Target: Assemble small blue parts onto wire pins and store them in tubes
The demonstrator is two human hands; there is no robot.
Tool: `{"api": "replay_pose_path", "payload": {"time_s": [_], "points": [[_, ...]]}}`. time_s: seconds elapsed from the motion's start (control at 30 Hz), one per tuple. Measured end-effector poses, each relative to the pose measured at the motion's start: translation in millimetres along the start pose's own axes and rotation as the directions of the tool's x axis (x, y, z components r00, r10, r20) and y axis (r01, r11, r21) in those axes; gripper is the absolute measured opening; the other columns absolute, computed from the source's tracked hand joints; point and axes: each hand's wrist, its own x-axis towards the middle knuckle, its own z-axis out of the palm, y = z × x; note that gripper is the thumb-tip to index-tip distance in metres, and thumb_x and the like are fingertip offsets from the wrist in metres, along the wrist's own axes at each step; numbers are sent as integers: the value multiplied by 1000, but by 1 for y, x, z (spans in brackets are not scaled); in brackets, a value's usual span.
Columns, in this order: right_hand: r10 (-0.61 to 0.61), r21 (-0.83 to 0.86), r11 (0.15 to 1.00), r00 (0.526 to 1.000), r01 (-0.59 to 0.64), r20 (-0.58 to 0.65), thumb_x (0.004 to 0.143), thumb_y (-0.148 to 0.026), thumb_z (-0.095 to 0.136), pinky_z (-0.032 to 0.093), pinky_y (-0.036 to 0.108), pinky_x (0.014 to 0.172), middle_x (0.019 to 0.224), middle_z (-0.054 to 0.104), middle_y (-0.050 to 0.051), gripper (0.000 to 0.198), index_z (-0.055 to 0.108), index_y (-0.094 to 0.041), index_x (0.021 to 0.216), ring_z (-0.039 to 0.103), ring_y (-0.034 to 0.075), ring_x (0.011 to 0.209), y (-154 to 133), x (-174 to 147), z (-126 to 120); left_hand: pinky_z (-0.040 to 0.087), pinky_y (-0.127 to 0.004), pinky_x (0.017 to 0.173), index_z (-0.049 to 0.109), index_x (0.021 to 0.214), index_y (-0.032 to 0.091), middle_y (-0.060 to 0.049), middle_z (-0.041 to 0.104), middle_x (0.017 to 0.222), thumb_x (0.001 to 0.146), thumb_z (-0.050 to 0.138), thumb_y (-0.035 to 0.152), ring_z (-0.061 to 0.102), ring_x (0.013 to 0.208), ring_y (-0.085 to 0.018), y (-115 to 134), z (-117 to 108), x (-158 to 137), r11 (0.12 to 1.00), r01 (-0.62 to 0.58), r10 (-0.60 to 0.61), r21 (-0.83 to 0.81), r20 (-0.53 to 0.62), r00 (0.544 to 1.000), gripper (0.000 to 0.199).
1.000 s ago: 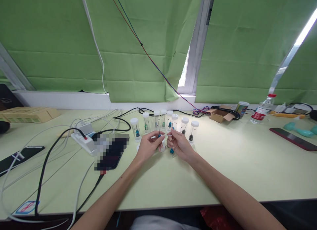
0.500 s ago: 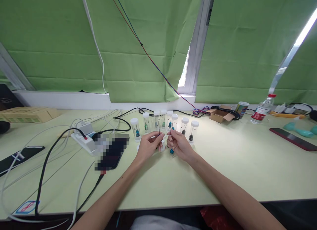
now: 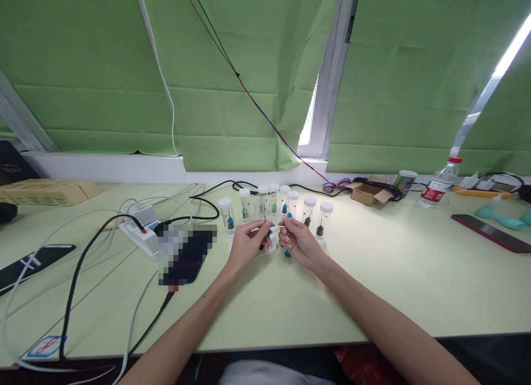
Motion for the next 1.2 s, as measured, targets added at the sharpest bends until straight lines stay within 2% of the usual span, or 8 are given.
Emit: {"api": "replay_pose_path", "payload": {"time_s": [0.27,0.57,1.2], "points": [[-9,26,1000,999,8,50,74,-32,81,38,19,49,62,57,-3,24,66,-14,81,48,5,51,-1,-2,3,45,-26,49,71,85,14,-1,60,62,82,65,49,55,47,-11,-3,-3,0,999,7,-7,-37,9,1000,36],[-19,14,1000,996,17,84,75,-32,80,45,19,55,68,59,-1,22,70,-13,84,52,7,58,-4,-4,7,46,-26,52,68,82,14,-3,63,64,83,64,50,54,50,-12,-2,-2,1,1000,-6,6,-10,18,1000,35],[-9,-7,1000,998,10,56,74,-33,80,48,20,60,69,60,-1,24,69,-14,84,54,7,60,-4,-3,5,46,-25,54,67,80,15,-1,62,64,75,73,49,54,51,-11,-1,-1,2,994,42,-39,-97,31,999,35]]}}
